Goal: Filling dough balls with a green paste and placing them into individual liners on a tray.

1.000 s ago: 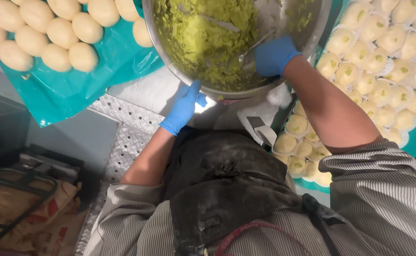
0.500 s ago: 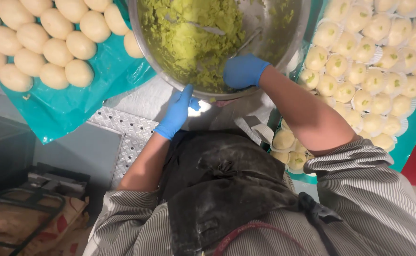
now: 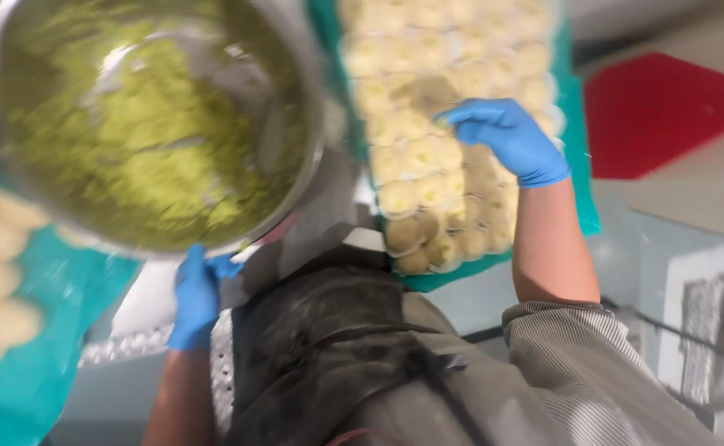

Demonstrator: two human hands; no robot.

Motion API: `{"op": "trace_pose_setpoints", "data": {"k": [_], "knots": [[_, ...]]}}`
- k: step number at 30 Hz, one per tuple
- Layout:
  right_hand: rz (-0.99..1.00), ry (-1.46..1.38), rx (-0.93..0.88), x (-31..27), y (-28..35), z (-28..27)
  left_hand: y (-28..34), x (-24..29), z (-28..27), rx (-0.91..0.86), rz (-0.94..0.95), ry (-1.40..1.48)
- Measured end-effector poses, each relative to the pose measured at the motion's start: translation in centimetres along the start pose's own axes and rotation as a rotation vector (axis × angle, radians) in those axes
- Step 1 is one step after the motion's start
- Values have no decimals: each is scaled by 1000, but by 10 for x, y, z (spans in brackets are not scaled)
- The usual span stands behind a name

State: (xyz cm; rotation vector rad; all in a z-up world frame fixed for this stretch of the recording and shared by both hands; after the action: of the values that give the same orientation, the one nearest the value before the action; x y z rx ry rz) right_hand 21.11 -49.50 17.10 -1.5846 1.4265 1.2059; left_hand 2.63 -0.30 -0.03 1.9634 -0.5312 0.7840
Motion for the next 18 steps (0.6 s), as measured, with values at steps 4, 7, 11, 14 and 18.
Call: {"op": "trace_pose_setpoints", "data": {"k": [4, 7, 11, 14, 18], "knots": [[232, 272, 329, 62, 33, -100, 6, 1, -3, -1, -136, 445], [118, 825, 421, 101, 34, -129, 3, 0, -11, -173, -70, 498], [-185, 1685, 305, 171, 27, -140, 13, 10, -17, -166, -54, 407], [-315, 1959, 255, 164, 22, -130, 9, 8, -16, -128, -59, 369], [-366, 1447, 421, 139, 34, -120, 10, 8, -16, -118, -136, 462]]}}
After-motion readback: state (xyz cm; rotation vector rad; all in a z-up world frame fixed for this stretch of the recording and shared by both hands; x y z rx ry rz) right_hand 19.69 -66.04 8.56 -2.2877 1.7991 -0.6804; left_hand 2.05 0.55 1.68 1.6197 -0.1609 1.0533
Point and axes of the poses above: each hand's wrist, its own y-axis away from the middle knuckle, its own z-axis out of the palm, x = y × z, the point moved 1 cm from there along -y, towards the middle knuckle, and after that the axes turned 12 degrees about x, right-handed, at the moved point
